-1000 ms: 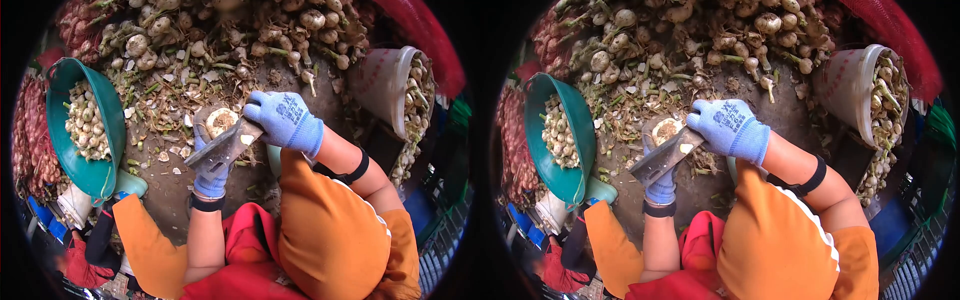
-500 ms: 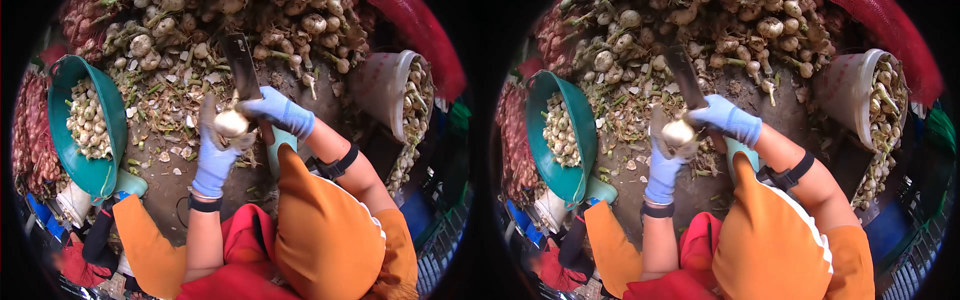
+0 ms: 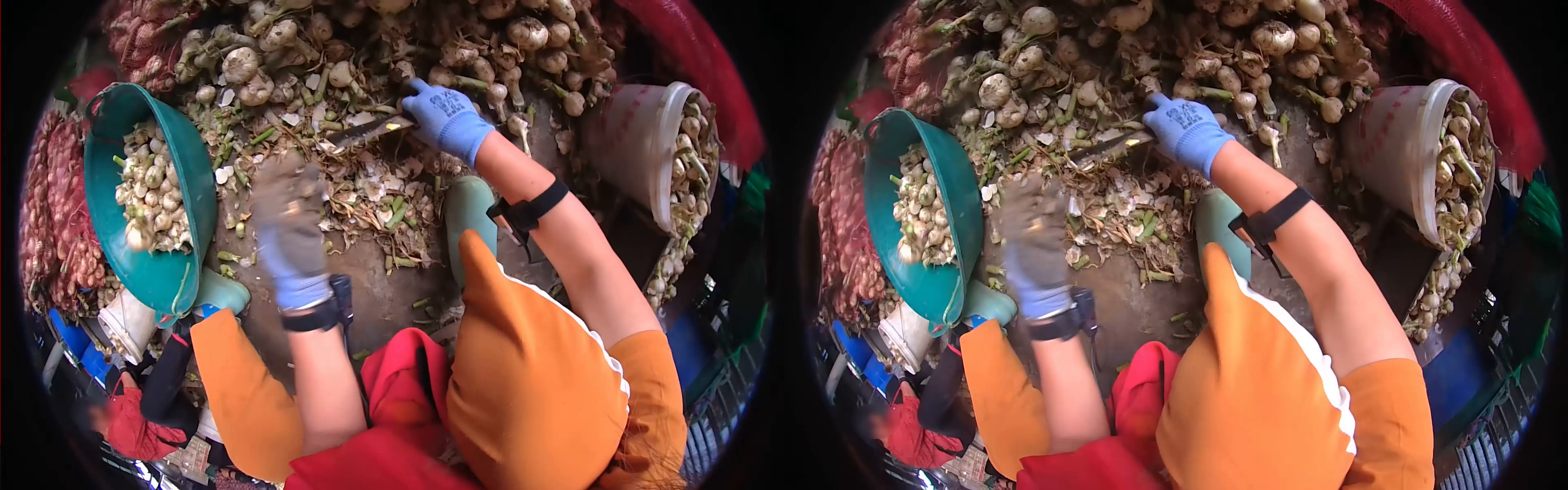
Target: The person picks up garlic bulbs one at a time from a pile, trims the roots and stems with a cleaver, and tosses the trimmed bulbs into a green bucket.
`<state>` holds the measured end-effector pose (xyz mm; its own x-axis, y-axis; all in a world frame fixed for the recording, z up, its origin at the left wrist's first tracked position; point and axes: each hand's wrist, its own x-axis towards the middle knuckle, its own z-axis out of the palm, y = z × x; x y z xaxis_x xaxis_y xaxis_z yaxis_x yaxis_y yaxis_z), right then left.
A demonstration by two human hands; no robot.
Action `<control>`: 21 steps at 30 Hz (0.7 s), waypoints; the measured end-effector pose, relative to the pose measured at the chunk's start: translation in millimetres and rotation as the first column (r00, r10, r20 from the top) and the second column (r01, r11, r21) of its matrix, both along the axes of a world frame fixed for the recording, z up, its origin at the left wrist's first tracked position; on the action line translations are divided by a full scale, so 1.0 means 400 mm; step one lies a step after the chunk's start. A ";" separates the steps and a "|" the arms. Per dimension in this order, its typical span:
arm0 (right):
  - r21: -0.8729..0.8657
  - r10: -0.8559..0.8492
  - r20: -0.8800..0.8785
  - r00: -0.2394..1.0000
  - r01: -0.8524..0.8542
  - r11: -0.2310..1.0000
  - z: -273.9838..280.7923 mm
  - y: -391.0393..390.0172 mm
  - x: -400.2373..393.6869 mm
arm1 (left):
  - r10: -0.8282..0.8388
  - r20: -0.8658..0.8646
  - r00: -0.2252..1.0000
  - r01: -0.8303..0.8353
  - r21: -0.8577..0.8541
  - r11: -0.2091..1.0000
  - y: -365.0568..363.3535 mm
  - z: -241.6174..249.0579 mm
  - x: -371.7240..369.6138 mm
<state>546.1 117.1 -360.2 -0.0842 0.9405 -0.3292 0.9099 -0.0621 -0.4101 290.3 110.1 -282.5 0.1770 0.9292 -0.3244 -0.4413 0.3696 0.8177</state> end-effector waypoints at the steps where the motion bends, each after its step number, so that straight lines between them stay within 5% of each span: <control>1: -0.044 -0.004 -0.038 0.999 0.003 0.999 0.006 0.007 -0.002 | -0.075 -0.306 0.949 0.123 0.143 0.982 -0.021 -0.054 0.028; 2: -0.089 -0.010 -0.074 0.997 0.003 0.996 0.007 0.006 0.000 | -0.093 -0.586 0.805 0.281 0.238 0.930 -0.044 -0.112 0.046; 3: -0.047 -0.102 -0.205 0.974 0.094 0.994 0.007 -0.010 -0.009 | -0.124 -0.669 0.732 0.407 0.285 0.868 -0.053 -0.120 0.071; 4: -0.237 -0.221 -0.438 0.872 0.126 0.963 0.008 -0.018 -0.010 | -0.138 -0.748 0.649 0.529 0.313 0.789 -0.062 -0.124 0.087; 5: -0.408 -0.371 -0.594 0.714 0.130 0.903 0.012 -0.040 -0.022 | -0.032 -0.935 0.352 0.718 0.248 0.651 -0.073 -0.117 0.086; 6: -0.565 -0.525 -0.681 0.510 0.090 0.820 0.026 -0.067 -0.035 | 0.066 -0.979 0.191 0.758 0.190 0.624 -0.093 -0.113 0.094; 8: -0.686 -0.642 -0.704 0.303 -0.056 0.726 0.106 -0.114 -0.042 | -0.112 -0.928 0.354 0.700 0.184 0.690 -0.069 -0.122 0.069; 9: -0.655 -0.615 -0.695 0.373 0.025 0.755 0.143 -0.120 -0.038 | -0.113 -0.928 0.356 0.702 0.185 0.688 -0.069 -0.106 0.076; 10: -0.653 -0.613 -0.696 0.373 0.025 0.757 0.145 -0.130 -0.031 | -0.326 -0.724 0.608 0.514 0.046 0.857 -0.072 -0.080 0.080; 11: -0.391 -0.400 -0.673 0.623 0.160 0.907 0.143 -0.139 -0.020 | -0.390 -0.412 0.823 0.348 -0.178 0.921 -0.075 -0.061 0.078; 12: -0.072 -0.206 -0.515 0.832 0.198 0.978 0.153 -0.142 -0.019 | -0.391 -0.414 0.822 0.349 -0.177 0.920 -0.084 -0.062 0.070; 14: 0.092 0.015 -0.332 0.943 0.016 0.996 0.188 -0.161 -0.018 | -0.360 -0.218 0.907 0.306 -0.245 0.920 -0.114 -0.072 0.059; 16: 0.205 0.140 -0.228 0.964 -0.093 0.974 0.196 -0.180 -0.038 | -0.386 -0.310 0.869 0.363 -0.131 0.922 -0.129 -0.029 0.096; 19: 0.172 0.150 -0.250 0.957 -0.109 0.979 0.223 -0.180 -0.034 | -0.467 -0.256 0.846 0.384 -0.313 0.869 -0.136 -0.039 0.078; 21: 0.185 0.194 -0.231 0.953 -0.152 0.971 0.234 -0.186 -0.044 | -0.407 -0.482 0.776 0.424 -0.081 0.902 -0.137 -0.022 0.074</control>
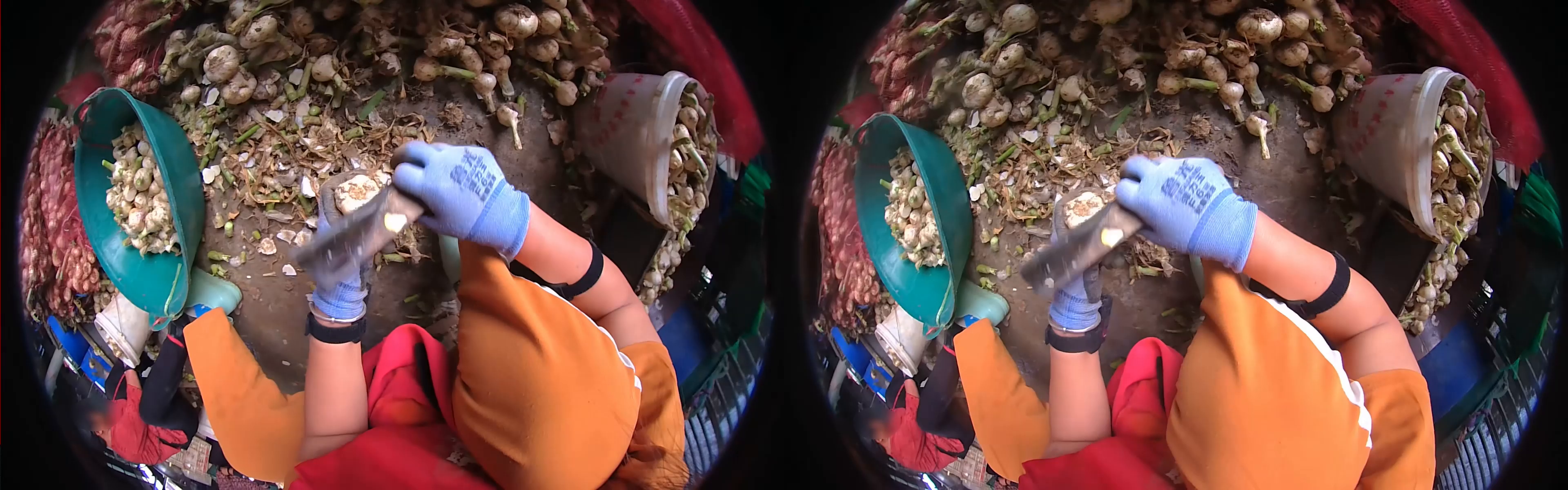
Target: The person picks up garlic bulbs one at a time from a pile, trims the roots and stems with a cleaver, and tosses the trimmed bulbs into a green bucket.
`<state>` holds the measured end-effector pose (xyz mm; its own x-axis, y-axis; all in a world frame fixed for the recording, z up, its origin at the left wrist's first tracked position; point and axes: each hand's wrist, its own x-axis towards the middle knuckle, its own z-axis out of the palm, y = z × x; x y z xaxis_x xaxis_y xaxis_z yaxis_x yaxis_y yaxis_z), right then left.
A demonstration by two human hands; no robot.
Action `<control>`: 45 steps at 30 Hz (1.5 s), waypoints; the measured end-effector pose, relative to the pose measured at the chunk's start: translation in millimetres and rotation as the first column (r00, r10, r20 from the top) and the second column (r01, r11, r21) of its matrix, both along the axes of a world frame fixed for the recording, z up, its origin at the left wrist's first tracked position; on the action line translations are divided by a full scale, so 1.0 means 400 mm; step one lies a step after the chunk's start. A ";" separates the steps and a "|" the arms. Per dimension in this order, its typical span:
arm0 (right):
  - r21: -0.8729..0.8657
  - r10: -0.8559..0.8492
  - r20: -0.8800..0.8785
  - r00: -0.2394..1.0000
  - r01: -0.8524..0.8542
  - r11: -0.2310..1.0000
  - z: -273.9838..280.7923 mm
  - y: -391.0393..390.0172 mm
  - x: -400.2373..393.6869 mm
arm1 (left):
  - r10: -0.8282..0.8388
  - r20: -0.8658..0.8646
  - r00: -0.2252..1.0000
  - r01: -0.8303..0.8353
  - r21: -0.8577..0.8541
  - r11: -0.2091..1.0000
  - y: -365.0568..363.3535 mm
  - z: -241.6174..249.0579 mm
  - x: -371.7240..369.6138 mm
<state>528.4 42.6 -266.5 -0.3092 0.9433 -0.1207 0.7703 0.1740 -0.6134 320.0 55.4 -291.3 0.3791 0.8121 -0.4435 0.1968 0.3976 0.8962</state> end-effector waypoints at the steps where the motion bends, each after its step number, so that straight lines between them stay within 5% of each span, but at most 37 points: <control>1: 0.010 0.027 0.003 1.000 -0.027 1.000 0.006 -0.005 -0.007 | -0.031 -0.056 0.998 0.040 0.153 0.987 0.002 0.008 0.001; 4: -0.003 0.047 0.007 0.999 -0.047 0.999 0.013 -0.004 0.001 | -0.018 0.041 0.999 0.009 0.213 0.977 -0.001 0.017 0.013; 7: 0.013 0.040 -0.012 0.999 -0.039 0.999 -0.008 0.005 0.010 | -0.023 -0.105 0.994 0.051 0.273 0.961 -0.019 0.008 0.005; 9: -0.022 -0.013 -0.026 1.000 0.012 1.000 -0.033 0.008 0.017 | 0.163 0.034 0.986 -0.166 0.119 0.979 -0.043 -0.019 -0.001; 11: -0.048 -0.095 -0.056 0.994 0.092 0.995 -0.080 0.010 0.023 | 0.221 0.051 0.974 -0.216 -0.095 0.972 -0.029 -0.007 0.005; 13: -0.423 -0.239 0.191 0.952 0.299 0.855 -0.160 0.038 0.077 | 0.008 -0.003 1.000 -0.008 -0.042 0.999 -0.012 0.113 0.046; 14: -0.430 -0.234 0.186 0.954 0.293 0.854 -0.160 0.027 0.078 | -0.073 0.040 0.997 0.072 0.029 0.997 -0.020 0.116 0.049; 15: -0.643 -0.445 -0.097 0.890 0.286 0.711 -0.161 0.030 0.083 | -0.066 0.034 0.997 0.065 0.038 0.997 -0.015 0.096 0.057; 16: -0.819 -0.668 -0.296 0.683 0.179 0.546 -0.148 0.030 0.079 | -0.018 0.052 0.999 0.008 0.177 0.984 -0.008 0.062 0.066; 17: -0.850 -0.728 -0.428 0.536 0.036 0.526 -0.130 0.024 0.061 | 0.026 0.086 0.996 -0.051 0.310 0.949 0.000 0.038 0.079; 18: -0.816 -0.733 -0.518 0.440 0.004 0.578 -0.142 0.027 0.037 | -0.087 -0.435 0.896 0.352 0.579 0.736 0.041 0.028 0.061; 19: -0.777 -0.726 -0.600 0.336 -0.030 0.628 -0.131 0.035 0.014 | -0.037 -0.497 0.867 0.374 0.600 0.707 0.037 0.011 0.057; 21: -0.763 -0.657 -0.560 0.505 -0.007 0.646 -0.055 0.046 0.027 | 0.063 -0.043 0.997 -0.050 0.249 0.967 0.000 -0.046 0.043; 22: -0.627 -0.501 -0.506 0.702 0.100 0.773 -0.043 0.051 0.017 | 0.180 0.110 0.978 -0.181 0.001 0.983 -0.008 -0.035 0.028; 23: -0.295 -0.245 -0.490 0.837 0.105 0.950 -0.026 0.051 0.016 | 0.332 0.224 0.916 -0.272 -0.260 0.926 -0.014 -0.019 0.014; 25: -0.143 -0.123 -0.234 0.964 0.091 0.985 -0.057 0.045 0.018 | 0.259 0.114 0.959 -0.237 -0.182 0.954 0.007 0.052 0.037; 27: -0.582 -0.173 0.030 0.984 0.158 0.798 -0.108 0.074 0.066 | 0.370 0.205 0.906 -0.336 -0.184 0.924 0.034 0.020 0.002; 28: -0.712 -0.220 0.105 0.970 0.228 0.664 -0.104 0.086 0.092 | 0.473 0.348 0.809 -0.399 -0.265 0.878 0.073 0.049 -0.023; 29: -0.342 -0.244 0.076 0.967 0.255 0.904 -0.169 0.045 0.122 | 0.568 0.465 0.679 -0.440 -0.361 0.822 0.115 0.090 -0.057; 31: -0.115 -0.423 -0.034 0.906 0.417 0.902 -0.191 0.057 0.156 | 0.605 0.795 0.043 0.044 -0.606 0.794 0.189 0.132 -0.175; 34: -0.090 -0.463 0.242 0.853 0.495 0.864 -0.203 0.119 0.149 | 0.418 0.882 0.219 0.100 -0.447 0.889 0.192 0.101 -0.198; 35: -0.134 -0.431 0.326 0.842 0.492 0.860 -0.220 0.136 0.132 | 0.501 0.797 0.337 -0.037 -0.521 0.853 0.174 0.077 -0.174; 36: -0.150 -0.431 0.225 0.874 0.468 0.871 -0.241 0.141 0.115 | 0.586 0.685 0.434 -0.185 -0.569 0.801 0.149 0.053 -0.117; 38: -0.331 -0.455 -0.069 0.888 0.410 0.850 -0.247 0.145 0.074 | 0.455 0.507 0.732 -0.204 -0.475 0.856 0.089 -0.050 -0.053; 40: -0.587 -0.570 -0.473 0.672 0.242 0.773 -0.241 0.101 0.011 | 0.409 0.203 0.890 -0.338 -0.307 0.889 0.013 -0.036 0.045; 41: -0.769 -0.707 -0.566 0.425 0.036 0.638 -0.196 0.074 -0.010 | 0.332 0.267 0.905 -0.271 -0.242 0.932 -0.004 -0.083 0.052; 43: -0.846 -0.742 -0.511 0.433 -0.103 0.523 -0.050 0.061 0.000 | 0.478 0.275 0.834 -0.330 -0.446 0.832 -0.016 -0.100 0.021; 45: -0.809 -0.691 -0.481 0.540 0.030 0.586 -0.036 0.048 0.003 | 0.475 0.407 0.781 -0.330 -0.376 0.866 -0.009 -0.050 0.046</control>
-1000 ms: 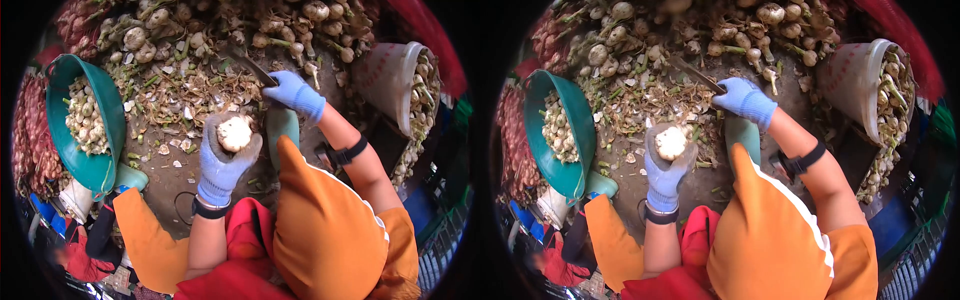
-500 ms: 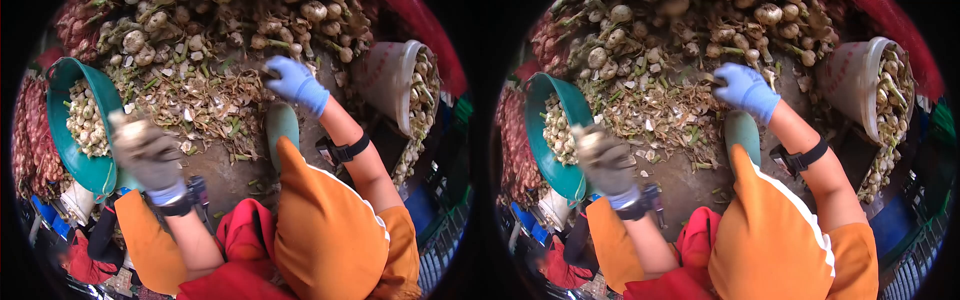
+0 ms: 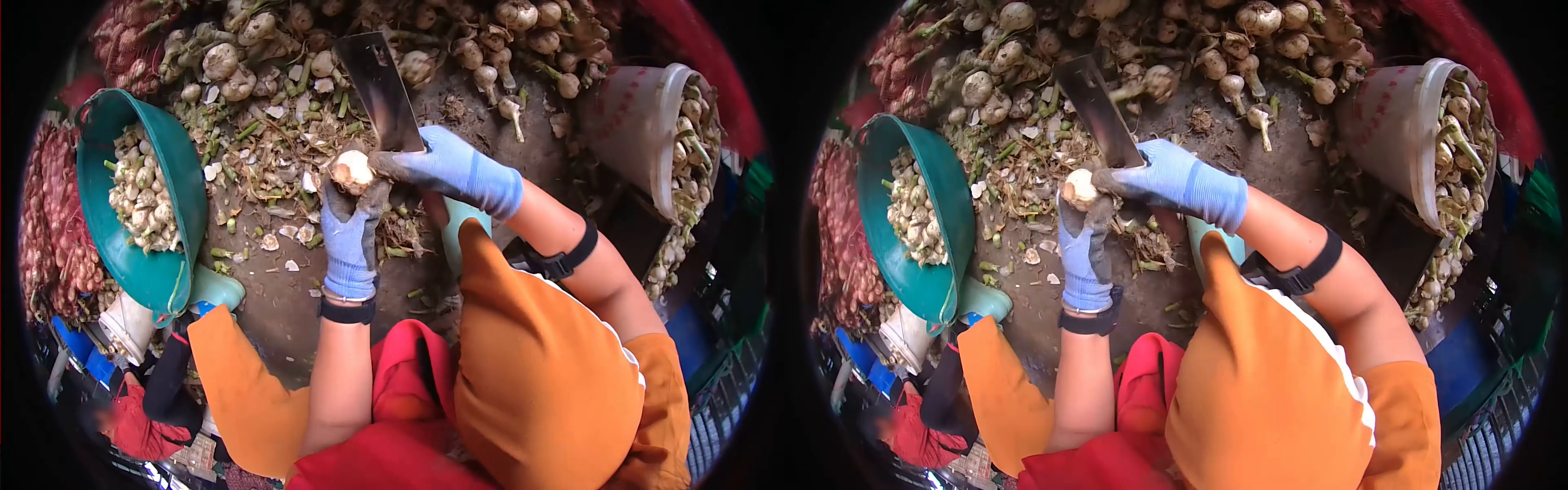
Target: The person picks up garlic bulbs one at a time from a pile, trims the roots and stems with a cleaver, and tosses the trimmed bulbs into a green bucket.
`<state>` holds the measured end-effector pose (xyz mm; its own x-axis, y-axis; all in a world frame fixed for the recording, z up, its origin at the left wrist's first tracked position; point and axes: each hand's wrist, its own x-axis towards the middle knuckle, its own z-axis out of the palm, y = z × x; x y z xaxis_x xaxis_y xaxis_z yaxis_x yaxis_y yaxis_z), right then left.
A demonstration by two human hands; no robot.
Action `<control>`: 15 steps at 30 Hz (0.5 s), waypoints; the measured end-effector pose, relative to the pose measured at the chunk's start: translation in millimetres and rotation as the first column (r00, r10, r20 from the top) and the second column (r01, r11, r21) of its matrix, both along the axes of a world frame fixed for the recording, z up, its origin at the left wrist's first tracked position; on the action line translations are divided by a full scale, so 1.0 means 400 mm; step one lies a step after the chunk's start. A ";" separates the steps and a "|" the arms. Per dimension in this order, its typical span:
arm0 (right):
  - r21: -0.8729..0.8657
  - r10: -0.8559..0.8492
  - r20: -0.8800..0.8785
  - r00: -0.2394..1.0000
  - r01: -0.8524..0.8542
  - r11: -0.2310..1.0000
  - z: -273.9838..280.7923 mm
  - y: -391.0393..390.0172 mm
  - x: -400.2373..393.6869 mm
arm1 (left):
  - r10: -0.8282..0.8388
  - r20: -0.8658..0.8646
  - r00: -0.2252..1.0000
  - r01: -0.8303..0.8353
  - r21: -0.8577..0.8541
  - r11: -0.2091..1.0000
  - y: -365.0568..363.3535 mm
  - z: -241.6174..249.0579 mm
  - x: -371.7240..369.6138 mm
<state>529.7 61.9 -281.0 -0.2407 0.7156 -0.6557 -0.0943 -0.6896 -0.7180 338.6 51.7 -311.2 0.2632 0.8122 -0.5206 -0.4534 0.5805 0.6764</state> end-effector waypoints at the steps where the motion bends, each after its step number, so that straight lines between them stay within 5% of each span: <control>1: 0.073 0.026 0.174 0.984 -0.039 0.997 0.006 -0.004 0.003 | -0.067 -0.144 0.987 0.075 0.051 0.996 0.010 0.025 0.004; 2: 0.076 0.027 0.178 0.984 -0.041 0.996 0.011 -0.009 0.009 | -0.122 -0.289 0.949 0.154 0.091 0.984 0.019 0.037 0.004; 4: 0.450 -0.047 0.815 0.578 -0.579 0.680 0.018 -0.023 0.016 | -0.170 -0.430 0.887 0.271 0.185 0.945 0.019 -0.012 -0.039; 6: 0.420 -0.034 0.875 0.484 -0.719 0.554 0.025 -0.037 -0.002 | 0.019 -0.908 0.419 0.761 0.363 0.538 0.017 -0.010 -0.055; 7: 0.415 -0.017 0.876 0.482 -0.734 0.538 0.030 -0.040 -0.009 | 0.019 -0.909 0.417 0.760 0.360 0.540 0.014 -0.004 -0.056; 10: 0.387 0.054 0.872 0.487 -0.751 0.535 0.037 -0.030 -0.014 | -0.193 -0.694 0.693 0.524 0.303 0.796 0.012 0.024 -0.048; 15: 0.393 0.033 0.855 0.518 -0.688 0.610 0.002 -0.018 0.006 | -0.278 -0.773 0.570 0.606 0.167 0.777 0.014 0.045 -0.067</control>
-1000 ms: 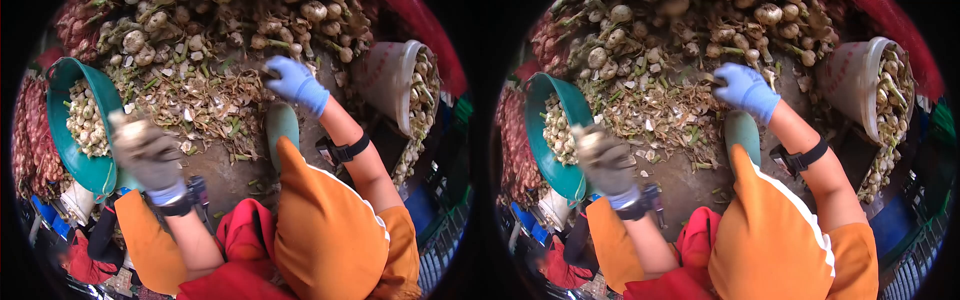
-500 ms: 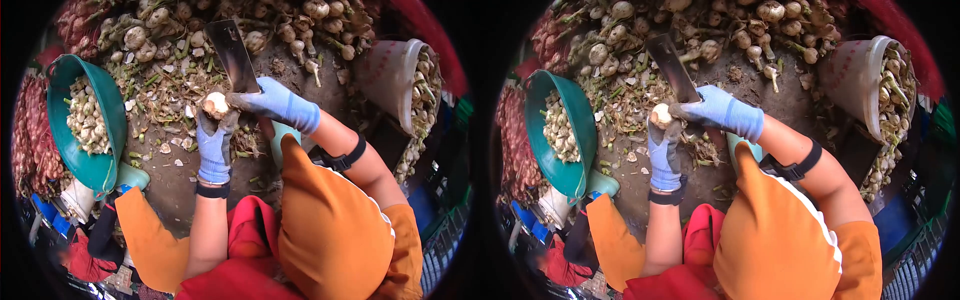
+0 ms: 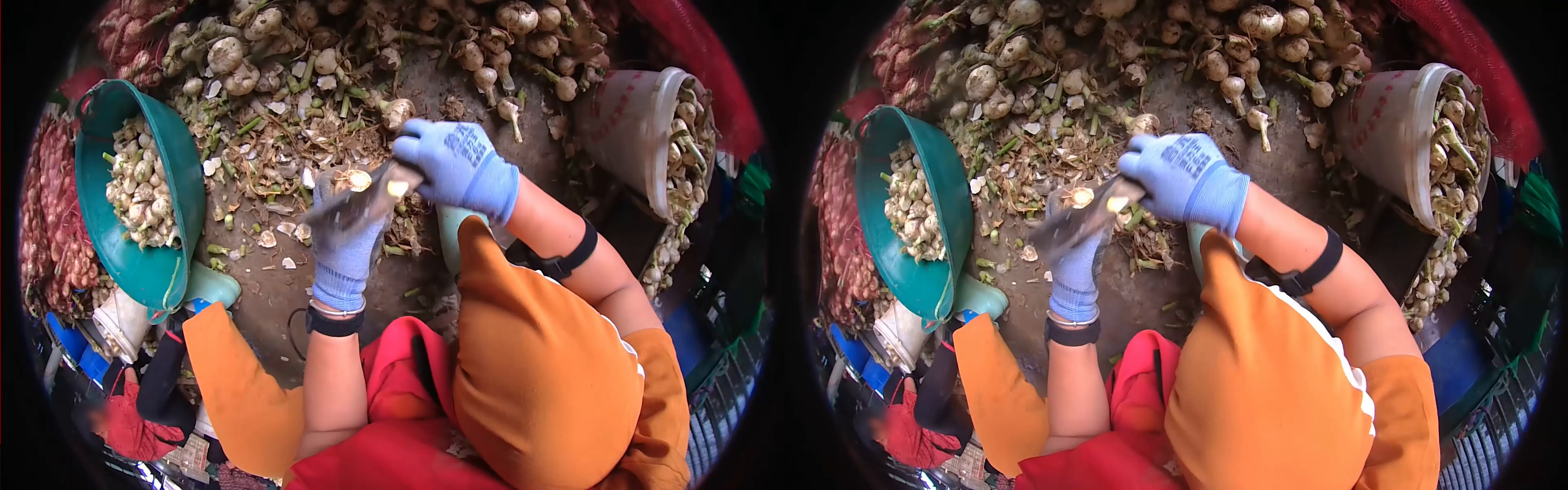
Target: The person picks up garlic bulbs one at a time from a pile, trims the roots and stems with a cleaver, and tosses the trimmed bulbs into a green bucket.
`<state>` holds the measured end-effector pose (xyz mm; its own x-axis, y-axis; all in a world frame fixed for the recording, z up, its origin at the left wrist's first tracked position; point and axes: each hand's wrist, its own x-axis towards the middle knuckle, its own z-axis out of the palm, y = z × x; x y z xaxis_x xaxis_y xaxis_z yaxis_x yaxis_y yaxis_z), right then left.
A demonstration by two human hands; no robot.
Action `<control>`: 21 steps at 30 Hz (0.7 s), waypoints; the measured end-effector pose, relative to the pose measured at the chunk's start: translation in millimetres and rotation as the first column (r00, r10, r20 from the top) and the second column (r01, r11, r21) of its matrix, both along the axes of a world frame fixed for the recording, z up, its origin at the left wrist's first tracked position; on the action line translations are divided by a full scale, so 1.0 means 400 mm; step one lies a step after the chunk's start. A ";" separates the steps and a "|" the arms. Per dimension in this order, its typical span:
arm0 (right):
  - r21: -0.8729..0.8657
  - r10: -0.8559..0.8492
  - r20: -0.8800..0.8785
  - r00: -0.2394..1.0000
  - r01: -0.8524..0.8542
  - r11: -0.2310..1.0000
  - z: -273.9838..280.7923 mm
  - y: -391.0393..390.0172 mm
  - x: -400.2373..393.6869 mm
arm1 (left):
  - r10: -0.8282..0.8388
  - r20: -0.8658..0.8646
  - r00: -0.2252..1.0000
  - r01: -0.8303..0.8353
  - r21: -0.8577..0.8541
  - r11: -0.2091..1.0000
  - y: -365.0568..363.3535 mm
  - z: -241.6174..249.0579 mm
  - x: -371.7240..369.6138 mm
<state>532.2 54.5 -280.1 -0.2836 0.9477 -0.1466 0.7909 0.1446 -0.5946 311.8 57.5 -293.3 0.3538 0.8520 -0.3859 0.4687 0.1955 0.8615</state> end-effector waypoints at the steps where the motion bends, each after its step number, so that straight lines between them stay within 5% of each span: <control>1: -0.033 -0.087 0.045 0.995 0.088 0.996 -0.054 0.001 0.007 | 0.209 0.108 0.972 -0.164 -0.325 0.931 0.017 0.092 0.046; 3: -0.389 -0.363 0.086 0.928 0.366 0.845 -0.138 0.015 0.059 | -0.120 0.129 0.984 0.089 0.219 0.972 -0.005 0.108 0.062; 4: -0.556 -0.480 -0.070 0.874 0.365 0.746 -0.138 0.022 0.065 | -0.003 0.343 0.939 -0.054 0.155 0.986 -0.023 0.060 0.075; 5: -0.558 -0.479 -0.075 0.875 0.361 0.747 -0.141 0.020 0.051 | -0.001 0.337 0.941 -0.054 0.155 0.986 -0.024 0.027 0.056; 7: -0.753 -0.671 -0.495 0.552 0.114 0.649 -0.083 0.010 0.001 | -0.039 0.102 0.994 0.009 0.284 0.959 0.004 0.025 0.061; 8: -0.783 -0.658 -0.476 0.583 0.061 0.620 0.009 0.031 -0.004 | 0.246 0.350 0.904 -0.195 -0.175 0.965 -0.004 0.009 0.060; 9: -0.516 -0.425 -0.520 0.741 0.124 0.848 -0.024 0.022 -0.020 | 0.390 0.518 0.761 -0.188 -0.400 0.897 0.001 0.004 0.048; 11: -0.032 -0.039 -0.223 0.974 0.033 0.999 -0.039 0.028 -0.009 | 0.425 0.177 0.888 -0.291 -0.500 0.816 0.014 0.071 0.045; 12: -0.175 -0.074 -0.140 0.987 0.049 0.983 -0.096 0.030 0.011 | 0.452 0.234 0.861 -0.349 -0.375 0.859 0.017 0.050 0.022; 13: -0.500 -0.096 0.076 0.992 0.121 0.857 -0.094 0.059 0.036 | 0.474 0.293 0.830 -0.414 -0.245 0.877 0.039 0.052 0.002; 15: -0.444 -0.147 0.141 0.979 0.195 0.874 -0.136 0.044 0.083 | 0.527 0.657 0.540 -0.372 -0.375 0.849 0.125 0.119 -0.079; 17: -0.205 -0.239 0.057 0.969 0.246 0.947 -0.150 0.040 0.079 | 0.520 0.852 -0.064 0.128 -0.510 0.851 0.182 0.141 -0.208; 18: -0.008 -0.237 -0.051 0.970 0.237 0.972 -0.188 0.046 0.068 | 0.532 0.845 -0.055 0.132 -0.522 0.843 0.174 0.134 -0.216; 19: 0.008 -0.235 -0.047 0.971 0.236 0.972 -0.202 0.073 0.052 | 0.480 0.876 0.043 0.120 -0.481 0.868 0.183 0.109 -0.210; 20: -0.123 -0.206 -0.024 0.978 0.201 0.972 -0.214 0.105 0.036 | 0.419 0.897 0.140 0.109 -0.435 0.894 0.197 0.085 -0.203; 21: -0.265 -0.177 -0.010 0.984 0.168 0.949 -0.223 0.115 0.020 | 0.422 0.809 0.408 -0.134 -0.404 0.905 0.171 0.071 -0.132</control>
<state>540.2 100.7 -369.3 -0.1286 0.9118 -0.3899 0.7689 -0.1567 -0.6199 259.0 125.8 -264.8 0.3783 0.8986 -0.2225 -0.6129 0.4232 0.6673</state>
